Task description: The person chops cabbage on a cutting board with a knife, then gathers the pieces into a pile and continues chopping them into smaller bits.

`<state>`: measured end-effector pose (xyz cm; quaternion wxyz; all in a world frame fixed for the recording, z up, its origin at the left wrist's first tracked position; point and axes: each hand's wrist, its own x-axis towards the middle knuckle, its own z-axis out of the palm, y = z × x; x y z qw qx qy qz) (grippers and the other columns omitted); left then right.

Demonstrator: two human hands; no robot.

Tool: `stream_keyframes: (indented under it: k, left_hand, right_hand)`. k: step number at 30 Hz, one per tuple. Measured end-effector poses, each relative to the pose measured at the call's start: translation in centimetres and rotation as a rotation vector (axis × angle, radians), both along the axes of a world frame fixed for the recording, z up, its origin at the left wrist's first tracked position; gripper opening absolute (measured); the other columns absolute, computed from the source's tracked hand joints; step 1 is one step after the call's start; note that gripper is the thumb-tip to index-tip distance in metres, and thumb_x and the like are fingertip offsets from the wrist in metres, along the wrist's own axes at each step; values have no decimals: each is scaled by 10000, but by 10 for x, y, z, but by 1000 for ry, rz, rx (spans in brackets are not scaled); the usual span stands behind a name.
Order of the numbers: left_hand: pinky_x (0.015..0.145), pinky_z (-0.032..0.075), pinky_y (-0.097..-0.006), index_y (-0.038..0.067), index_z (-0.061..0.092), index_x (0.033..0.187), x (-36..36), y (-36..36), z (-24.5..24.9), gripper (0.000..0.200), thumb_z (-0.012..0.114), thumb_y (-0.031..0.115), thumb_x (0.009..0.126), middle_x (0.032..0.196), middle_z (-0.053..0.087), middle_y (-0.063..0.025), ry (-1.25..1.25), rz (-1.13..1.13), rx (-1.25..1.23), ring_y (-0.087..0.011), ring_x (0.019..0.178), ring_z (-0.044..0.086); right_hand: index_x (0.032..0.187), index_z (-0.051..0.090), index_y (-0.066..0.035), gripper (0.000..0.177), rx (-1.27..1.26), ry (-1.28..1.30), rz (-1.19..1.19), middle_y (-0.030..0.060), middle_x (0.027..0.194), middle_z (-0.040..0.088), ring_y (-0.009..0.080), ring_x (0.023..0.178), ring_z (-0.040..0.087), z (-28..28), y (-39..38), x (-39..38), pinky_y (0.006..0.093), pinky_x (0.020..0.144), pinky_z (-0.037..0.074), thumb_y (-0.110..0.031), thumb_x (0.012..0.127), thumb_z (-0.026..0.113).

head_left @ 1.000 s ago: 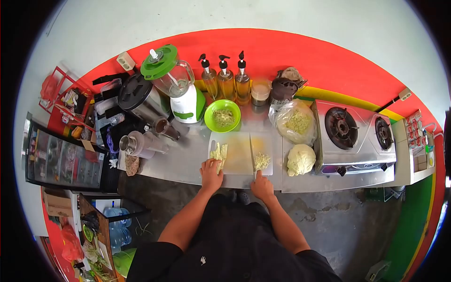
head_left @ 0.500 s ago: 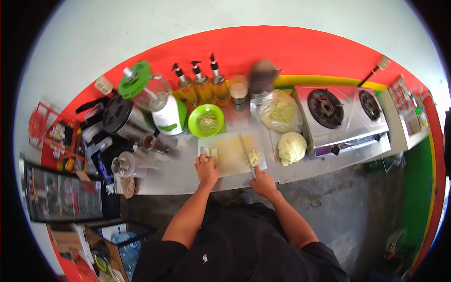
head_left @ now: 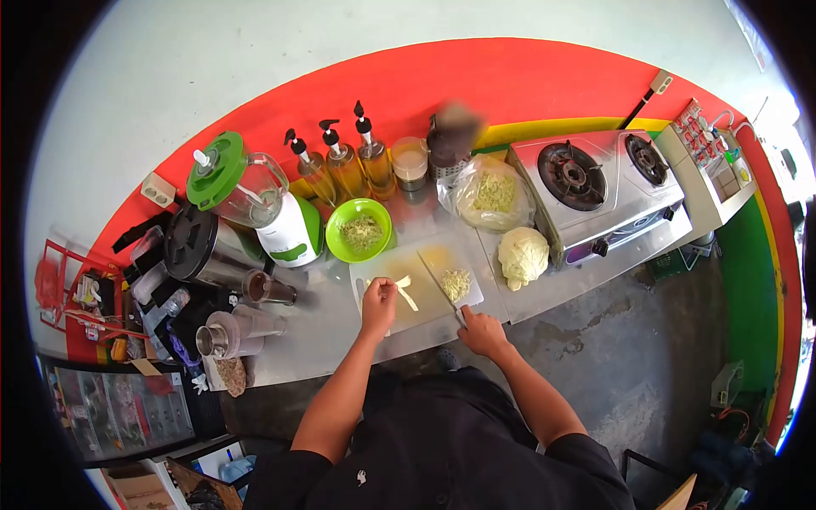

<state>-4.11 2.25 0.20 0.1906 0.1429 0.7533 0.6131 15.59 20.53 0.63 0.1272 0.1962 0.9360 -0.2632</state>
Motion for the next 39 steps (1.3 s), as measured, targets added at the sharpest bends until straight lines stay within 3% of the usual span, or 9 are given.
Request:
stream_keyframes:
  k: [6, 13, 21, 24, 26, 29, 32, 35, 39]
  left_hand:
    - [879, 497, -375, 105, 544, 1055, 1, -16, 17, 106, 498, 113, 960, 1003, 679, -99, -776, 1, 470, -293, 1027, 693]
    - [735, 485, -298, 90, 550, 1024, 25, -11, 11, 111, 479, 127, 947, 940, 668, -104, -892, 108, 528, -254, 919, 703]
    - [634, 472, -265, 48, 595, 1033, 38, 22, 19, 113, 517, 106, 976, 864, 651, -74, -834, -151, 375, -159, 708, 617]
    - [650, 494, -270, 27, 619, 1116, 41, 23, 4, 173, 539, 89, 976, 877, 658, -65, -673, -89, 105, -158, 718, 623]
    - [681, 525, -295, 17, 624, 1189, 41, 18, -13, 234, 569, 67, 967, 885, 677, -67, -296, -101, -118, -185, 719, 636]
    - [802, 540, -367, 35, 624, 1216, 44, 11, 21, 288, 597, 30, 930, 942, 685, -107, 10, -208, -377, -260, 850, 660]
    - [950, 489, -428, 67, 641, 1210, 41, 1, -10, 334, 622, 7, 882, 1097, 656, -139, 424, -221, -355, -327, 1060, 616]
    - [1029, 428, -455, 80, 650, 1205, 55, 4, 23, 391, 641, -13, 826, 1226, 598, -136, 574, -184, -491, -338, 1210, 528]
    - [1022, 434, -445, 73, 656, 1196, 63, 4, 10, 391, 651, 10, 810, 1263, 571, -117, 683, -296, -482, -327, 1223, 519]
  right_hand:
    - [1195, 493, -63, 440, -34, 5, 29, 279, 895, 680, 482, 865, 657, 13, -5, 3, 581, 784, 511, -292, 851, 643]
    - [1225, 503, -64, 445, -23, 29, -81, 287, 880, 680, 501, 835, 655, 2, 16, -2, 592, 779, 513, -257, 840, 613]
    - [1227, 500, -61, 436, -82, 76, -89, 290, 872, 677, 504, 826, 652, 8, 11, 6, 603, 765, 504, -235, 843, 613]
    - [1249, 489, -55, 459, -91, 91, -97, 293, 868, 676, 506, 825, 650, 5, 12, 8, 605, 768, 502, -233, 844, 614]
    - [1260, 483, -52, 471, -110, 99, -105, 294, 865, 675, 508, 822, 649, 3, 10, 8, 605, 770, 503, -232, 845, 614]
    - [1264, 481, -33, 492, -143, 105, -100, 294, 841, 668, 511, 818, 637, 3, 8, 9, 601, 757, 490, -250, 850, 638]
    - [1274, 471, -38, 499, -166, 115, -61, 296, 847, 668, 517, 816, 634, 5, 3, 7, 603, 762, 491, -248, 853, 639]
    - [1282, 465, -48, 495, -186, 146, -36, 306, 858, 671, 523, 808, 642, 1, -5, 5, 619, 770, 500, -227, 844, 614]
    - [1252, 458, -18, 467, -170, 134, -34, 312, 845, 668, 529, 802, 641, 1, -12, 0, 620, 771, 503, -208, 848, 596]
